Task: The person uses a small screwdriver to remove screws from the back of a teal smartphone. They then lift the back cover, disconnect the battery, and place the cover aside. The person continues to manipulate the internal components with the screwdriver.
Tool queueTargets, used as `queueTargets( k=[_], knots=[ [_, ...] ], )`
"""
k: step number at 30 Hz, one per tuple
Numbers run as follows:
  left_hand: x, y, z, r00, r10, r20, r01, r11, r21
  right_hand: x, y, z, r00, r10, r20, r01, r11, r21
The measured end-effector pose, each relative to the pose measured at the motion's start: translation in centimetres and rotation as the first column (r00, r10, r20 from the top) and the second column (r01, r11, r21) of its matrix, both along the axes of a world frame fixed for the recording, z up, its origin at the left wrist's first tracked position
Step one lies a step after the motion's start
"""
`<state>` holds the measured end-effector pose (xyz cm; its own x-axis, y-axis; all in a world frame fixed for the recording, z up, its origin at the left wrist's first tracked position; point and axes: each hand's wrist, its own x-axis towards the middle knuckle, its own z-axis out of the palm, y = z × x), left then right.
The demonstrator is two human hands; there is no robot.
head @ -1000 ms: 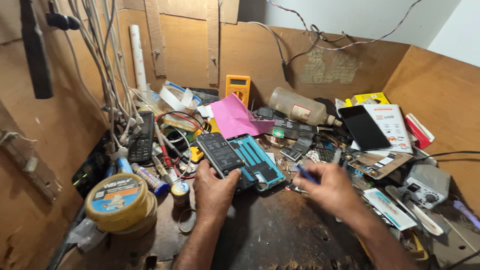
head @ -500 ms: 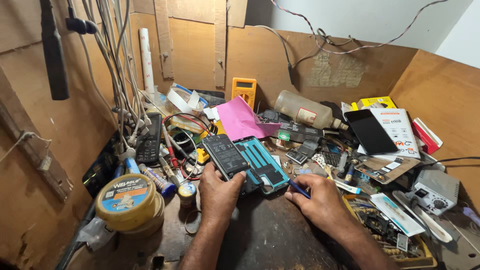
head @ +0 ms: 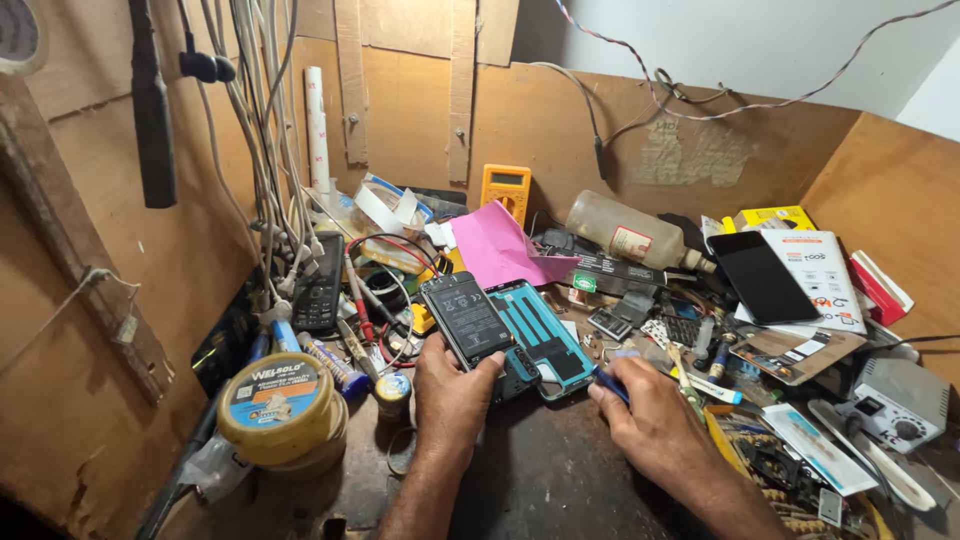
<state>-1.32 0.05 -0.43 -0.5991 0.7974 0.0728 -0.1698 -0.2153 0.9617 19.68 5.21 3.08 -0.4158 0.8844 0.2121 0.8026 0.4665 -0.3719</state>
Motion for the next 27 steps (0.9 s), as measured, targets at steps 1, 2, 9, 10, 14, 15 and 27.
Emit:
queueTargets(
  k=[1,2,9,10,14,15,27],
  knots=[
    [0.0,0.0,0.0,1.000,-0.004,0.022,0.005,1.000,-0.008,-0.2,0.0,0.0,0.999,-0.012,-0.035,0.012,1.000,-0.009],
    [-0.1,0.0,0.1,0.999,-0.010,0.044,0.011,1.000,-0.017,-0.4,-0.1,0.0,0.997,-0.026,-0.071,0.025,1.000,-0.018],
    [-0.1,0.0,0.0,0.997,-0.029,0.078,0.028,0.999,0.017,-2.1,-0.1,0.6,0.978,-0.090,-0.187,0.067,0.990,-0.127],
    [-0.1,0.0,-0.1,0.996,-0.035,0.087,0.031,0.999,0.041,-2.3,-0.2,0.6,0.981,-0.072,-0.179,0.057,0.994,-0.089],
    [-0.2,0.1,-0.3,0.991,-0.051,0.123,0.042,0.996,0.075,-3.5,0.1,0.5,0.967,0.026,-0.252,-0.025,1.000,0.010],
    [-0.3,0.1,-0.3,0.990,-0.053,0.131,0.044,0.997,0.068,-3.8,0.2,0.4,0.953,0.058,-0.296,-0.054,0.998,0.022],
    [-0.3,0.4,-0.9,0.988,-0.070,0.138,0.051,0.989,0.136,-5.1,-0.6,0.0,0.956,0.089,-0.279,-0.092,0.996,0.003]
  ],
)
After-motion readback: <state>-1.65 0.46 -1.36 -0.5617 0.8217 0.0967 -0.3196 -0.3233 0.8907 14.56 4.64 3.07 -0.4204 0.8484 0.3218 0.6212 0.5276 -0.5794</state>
